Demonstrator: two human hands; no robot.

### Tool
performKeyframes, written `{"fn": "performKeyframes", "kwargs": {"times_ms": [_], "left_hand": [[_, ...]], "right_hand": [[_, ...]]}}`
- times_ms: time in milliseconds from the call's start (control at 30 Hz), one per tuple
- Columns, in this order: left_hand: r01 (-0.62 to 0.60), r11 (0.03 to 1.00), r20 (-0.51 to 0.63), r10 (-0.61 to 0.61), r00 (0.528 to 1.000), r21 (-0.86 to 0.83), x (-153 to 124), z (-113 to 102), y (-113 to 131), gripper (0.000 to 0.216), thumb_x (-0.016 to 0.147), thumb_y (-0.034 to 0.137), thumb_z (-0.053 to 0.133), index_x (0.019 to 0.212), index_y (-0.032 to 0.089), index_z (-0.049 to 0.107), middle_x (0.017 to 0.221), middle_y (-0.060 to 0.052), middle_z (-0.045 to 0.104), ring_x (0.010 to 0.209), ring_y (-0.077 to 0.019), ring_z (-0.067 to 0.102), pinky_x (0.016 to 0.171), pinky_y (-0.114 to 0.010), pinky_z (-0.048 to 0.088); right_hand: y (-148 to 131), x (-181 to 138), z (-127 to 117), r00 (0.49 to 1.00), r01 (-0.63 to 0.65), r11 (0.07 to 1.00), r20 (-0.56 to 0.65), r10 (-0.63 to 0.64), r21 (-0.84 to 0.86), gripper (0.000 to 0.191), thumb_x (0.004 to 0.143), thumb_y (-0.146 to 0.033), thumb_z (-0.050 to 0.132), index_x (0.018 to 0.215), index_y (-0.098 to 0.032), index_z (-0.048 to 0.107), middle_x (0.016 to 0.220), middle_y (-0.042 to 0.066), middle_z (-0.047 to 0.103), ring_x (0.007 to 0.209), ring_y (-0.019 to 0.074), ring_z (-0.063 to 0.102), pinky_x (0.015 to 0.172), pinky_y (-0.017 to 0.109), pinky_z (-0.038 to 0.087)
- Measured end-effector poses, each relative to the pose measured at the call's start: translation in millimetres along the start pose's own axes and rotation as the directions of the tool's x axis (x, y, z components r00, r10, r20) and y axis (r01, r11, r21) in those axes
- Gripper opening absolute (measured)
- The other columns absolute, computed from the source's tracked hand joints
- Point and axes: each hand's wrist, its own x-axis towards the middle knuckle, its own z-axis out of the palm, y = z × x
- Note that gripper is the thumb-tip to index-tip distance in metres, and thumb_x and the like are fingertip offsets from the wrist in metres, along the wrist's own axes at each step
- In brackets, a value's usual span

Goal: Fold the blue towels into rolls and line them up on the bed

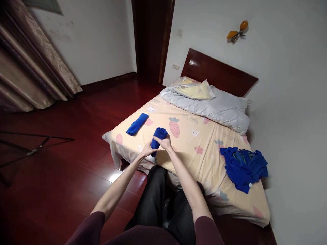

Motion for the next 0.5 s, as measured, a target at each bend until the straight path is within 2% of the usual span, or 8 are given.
{"fn": "performKeyframes", "kwargs": {"times_ms": [100, 233, 367, 500], "left_hand": [[0.016, 0.999, -0.138, -0.011, 0.99, 0.031, 13.6, -9.7, -20.1, 0.068, 0.053, 0.026, 0.095, 0.116, 0.017, 0.071, 0.097, -0.009, 0.075, 0.093, -0.03, 0.072, 0.087, -0.045, 0.059], [0.006, 0.997, -0.275, 0.015, 0.961, 0.073, 43.8, -30.6, -40.4, 0.061, 0.057, 0.025, 0.089, 0.114, 0.016, 0.071, 0.098, -0.011, 0.076, 0.087, -0.0286, 0.071, 0.083, -0.044, 0.059], [0.039, 0.995, -0.341, -0.006, 0.94, 0.089, 74.7, -57.8, -56.2, 0.056, 0.061, 0.024, 0.082, 0.114, 0.015, 0.069, 0.101, -0.013, 0.076, 0.089, -0.0296, 0.072, 0.081, -0.043, 0.06], [0.05, 0.99, -0.369, 0.002, 0.929, 0.133, 94.7, -79.6, -69.8, 0.06, 0.062, 0.023, 0.081, 0.12, 0.016, 0.067, 0.106, -0.012, 0.075, 0.103, -0.0347, 0.072, 0.088, -0.045, 0.06]], "right_hand": [[-10.2, 22.5, 33.2, 0.999, 0.031, 0.999, 0.004, -0.032, 0.032, 0.039, 0.056, -0.045, 0.092, 0.079, -0.019, 0.075, 0.087, 0.005, 0.08, 0.085, 0.0239, 0.074, 0.085, 0.04, 0.063], [-20.9, 57.0, 66.1, 0.997, 0.071, 0.995, 0.005, -0.072, 0.076, 0.043, 0.055, -0.044, 0.094, 0.086, -0.019, 0.076, 0.091, 0.004, 0.08, 0.087, 0.0239, 0.074, 0.086, 0.039, 0.064], [-20.1, 89.7, 88.5, 0.996, 0.086, 0.985, 0.001, -0.087, 0.147, 0.051, 0.056, -0.046, 0.094, 0.097, -0.018, 0.078, 0.095, 0.005, 0.081, 0.089, 0.0247, 0.075, 0.087, 0.04, 0.064], [-7.4, 114.3, 106.9, 0.999, 0.052, 0.983, -0.023, -0.049, 0.178, 0.053, 0.054, -0.047, 0.095, 0.094, -0.017, 0.077, 0.098, 0.008, 0.081, 0.091, 0.0267, 0.076, 0.088, 0.041, 0.064]]}}
